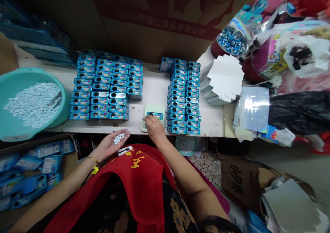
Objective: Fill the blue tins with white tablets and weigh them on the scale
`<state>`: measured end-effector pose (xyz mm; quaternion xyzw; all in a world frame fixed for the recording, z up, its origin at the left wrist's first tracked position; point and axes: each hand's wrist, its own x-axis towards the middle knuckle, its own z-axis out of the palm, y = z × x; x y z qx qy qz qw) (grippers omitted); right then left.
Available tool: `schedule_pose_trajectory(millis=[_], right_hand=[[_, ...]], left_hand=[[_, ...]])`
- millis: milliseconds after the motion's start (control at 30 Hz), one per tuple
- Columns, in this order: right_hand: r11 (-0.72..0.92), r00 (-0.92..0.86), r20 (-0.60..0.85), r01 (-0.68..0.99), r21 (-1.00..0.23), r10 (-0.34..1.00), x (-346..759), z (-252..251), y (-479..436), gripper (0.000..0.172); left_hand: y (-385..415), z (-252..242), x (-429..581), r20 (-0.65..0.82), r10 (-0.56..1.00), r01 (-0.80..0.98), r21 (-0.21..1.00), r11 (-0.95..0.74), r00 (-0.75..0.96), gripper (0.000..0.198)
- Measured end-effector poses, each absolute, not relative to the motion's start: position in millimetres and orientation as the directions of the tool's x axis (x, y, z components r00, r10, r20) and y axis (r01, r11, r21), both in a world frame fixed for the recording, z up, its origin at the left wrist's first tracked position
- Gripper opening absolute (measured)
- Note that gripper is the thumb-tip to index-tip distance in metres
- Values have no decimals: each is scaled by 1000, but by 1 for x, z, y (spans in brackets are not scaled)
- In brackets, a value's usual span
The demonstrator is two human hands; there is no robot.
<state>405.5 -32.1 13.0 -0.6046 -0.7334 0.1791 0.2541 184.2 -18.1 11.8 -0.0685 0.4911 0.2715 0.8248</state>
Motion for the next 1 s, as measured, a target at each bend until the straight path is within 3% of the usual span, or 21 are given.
schedule_pose_trajectory(millis=[100,200,333,500,700,867,1000], right_hand=[[215,-234,67,696,-685,970,403,9,-51,23],[172,-328,-38,589,-789,944,387,9,-62,21],[189,-468,-75,491,-850,881,362,15,-57,22],[328,-624,-44,467,-821,780,326,5,-39,26],[571,-748,54,455,-683,661,211,-63,5,32],[527,-756,-86,528,-666,649,159,-93,30,25],[511,-686,15,527,-679,728,222,-56,14,20]], left_hand=[[-28,0,170,-882,343,-516,140,845,323,16],[-45,-1,165,-852,324,-469,107,877,411,16],[-62,-6,177,-763,402,-492,126,861,507,14],[-78,-37,161,-796,500,-709,131,692,341,15],[-77,-68,80,-845,529,-838,232,493,77,17],[-71,-48,38,-832,554,-844,287,452,14,21],[-73,-26,44,-846,525,-831,224,509,93,23]])
